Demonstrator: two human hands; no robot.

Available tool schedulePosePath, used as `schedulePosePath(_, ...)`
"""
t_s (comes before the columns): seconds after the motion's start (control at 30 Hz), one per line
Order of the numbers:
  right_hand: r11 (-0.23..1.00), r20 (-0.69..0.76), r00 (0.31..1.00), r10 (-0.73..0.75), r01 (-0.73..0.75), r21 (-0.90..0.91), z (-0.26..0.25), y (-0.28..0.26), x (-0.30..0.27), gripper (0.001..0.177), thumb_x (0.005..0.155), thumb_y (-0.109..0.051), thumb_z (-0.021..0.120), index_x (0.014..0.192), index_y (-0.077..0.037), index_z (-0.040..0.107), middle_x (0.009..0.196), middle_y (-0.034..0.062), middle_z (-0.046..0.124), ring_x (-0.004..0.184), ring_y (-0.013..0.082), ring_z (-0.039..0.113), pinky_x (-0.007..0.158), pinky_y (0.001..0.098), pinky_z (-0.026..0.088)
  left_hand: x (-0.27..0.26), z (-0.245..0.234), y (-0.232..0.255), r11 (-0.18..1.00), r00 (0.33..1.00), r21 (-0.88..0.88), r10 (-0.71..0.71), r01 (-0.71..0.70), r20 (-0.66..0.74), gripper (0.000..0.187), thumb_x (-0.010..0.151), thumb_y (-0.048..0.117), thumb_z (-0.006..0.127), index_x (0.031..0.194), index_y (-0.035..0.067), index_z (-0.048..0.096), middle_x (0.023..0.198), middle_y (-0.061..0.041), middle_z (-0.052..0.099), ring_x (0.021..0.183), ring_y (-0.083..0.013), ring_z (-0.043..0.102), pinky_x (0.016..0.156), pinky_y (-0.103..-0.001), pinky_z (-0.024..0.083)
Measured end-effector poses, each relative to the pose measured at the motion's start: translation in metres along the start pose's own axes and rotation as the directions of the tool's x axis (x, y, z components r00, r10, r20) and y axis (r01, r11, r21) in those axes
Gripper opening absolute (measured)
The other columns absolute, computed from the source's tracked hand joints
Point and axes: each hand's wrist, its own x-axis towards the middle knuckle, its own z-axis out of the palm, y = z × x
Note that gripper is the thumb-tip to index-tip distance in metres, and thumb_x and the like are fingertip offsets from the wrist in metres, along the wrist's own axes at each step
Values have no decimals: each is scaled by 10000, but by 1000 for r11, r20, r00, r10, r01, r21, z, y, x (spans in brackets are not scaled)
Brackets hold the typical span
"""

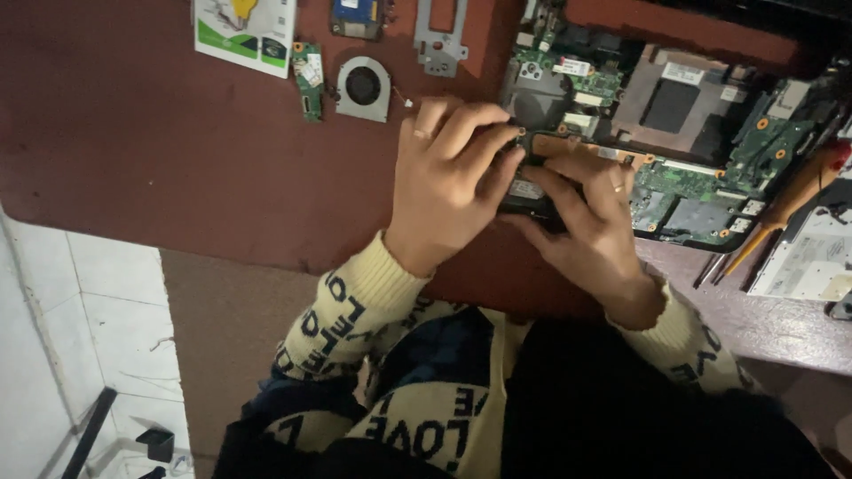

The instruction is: Connecting internal motherboard components and ribbon cables during a laptop repair

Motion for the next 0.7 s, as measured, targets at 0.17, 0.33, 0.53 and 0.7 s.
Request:
schedulePosePath(0.17,989,-84,994,-68,56,-136,20,18,-26,470,862,-305,893,1190,-21,712,1149,107,573,1057,303,577,943,467,402,-26,-31,-10,985,983,142,-72,96,-172,165,910,192,737,1021,74,703,1089,-56,641,935,-190,594,899,-405,390)
schedulePosePath(0.33,970,-86,988,-130,108,-217,9,4,-18,383,863,-296,901,1089,-26,749,1066,103,588,970,288,598,956,485,445,-43,-68,-19,921,965,302,-205,246,-161,163,989,222,686,1062,79,716,1164,-67,564,974,-281,489,900,-415,430)
schedulePosePath(0.53,932,-209,970,-124,41,-361,9,21,-71,568,825,-509,929,1157,-85,748,1125,105,578,976,274,540,898,433,396,-41,-58,-25,916,978,345,-180,206,-107,65,933,120,773,993,134,752,1194,-7,529,1071,-289,422,900,-401,405)
schedulePosePath(0.7,933,-439,894,-89,-79,-350,-43,27,-63,138,1054,-1,585,1143,74,511,949,265,657,792,378,608,910,510,457,-29,-47,-28,909,995,406,-71,92,-68,68,936,145,746,998,124,763,1214,-15,524,1077,-256,397,803,-437,399)
